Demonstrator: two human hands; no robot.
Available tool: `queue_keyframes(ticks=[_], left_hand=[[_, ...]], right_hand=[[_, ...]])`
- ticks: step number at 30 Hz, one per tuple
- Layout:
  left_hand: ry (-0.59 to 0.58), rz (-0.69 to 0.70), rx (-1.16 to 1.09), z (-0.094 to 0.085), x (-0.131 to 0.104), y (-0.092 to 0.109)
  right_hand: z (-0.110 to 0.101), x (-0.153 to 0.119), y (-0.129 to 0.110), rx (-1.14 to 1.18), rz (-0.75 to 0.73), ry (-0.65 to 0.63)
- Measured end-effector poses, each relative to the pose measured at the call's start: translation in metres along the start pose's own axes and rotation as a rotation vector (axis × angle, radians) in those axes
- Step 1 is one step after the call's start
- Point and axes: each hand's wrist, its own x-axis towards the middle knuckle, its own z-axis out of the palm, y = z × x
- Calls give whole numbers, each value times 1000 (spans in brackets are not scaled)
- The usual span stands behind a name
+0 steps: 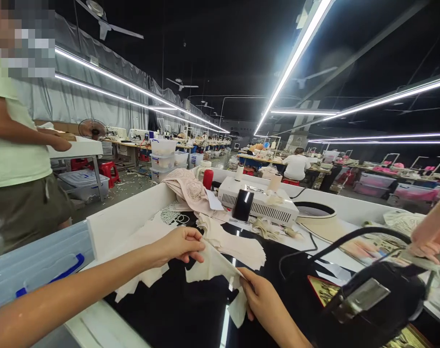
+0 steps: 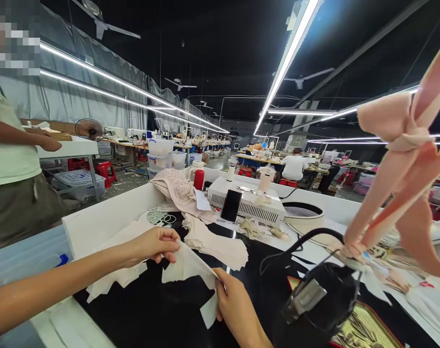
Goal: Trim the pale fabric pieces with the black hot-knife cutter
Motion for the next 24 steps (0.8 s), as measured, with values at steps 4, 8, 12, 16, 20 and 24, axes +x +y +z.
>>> queue_keyframes(ticks=[4, 8, 12, 16, 20, 24], left_hand=[[50, 129, 26, -8, 28, 19], [105, 302, 87, -11, 62, 40], [156, 437, 225, -6, 90, 35], [155, 438, 422, 0, 97, -1], [112, 406, 581, 3, 91, -33], [89, 396, 678, 2, 84, -42]], right_hand=[[-16, 11, 8, -39, 38, 133], [-41, 40, 17, -35, 40, 326], [-59, 75, 34, -114, -58, 523], [-56, 92, 60, -283, -155, 540], [-44, 92, 84, -440, -197, 460], [-38, 92, 94, -578, -200, 431]])
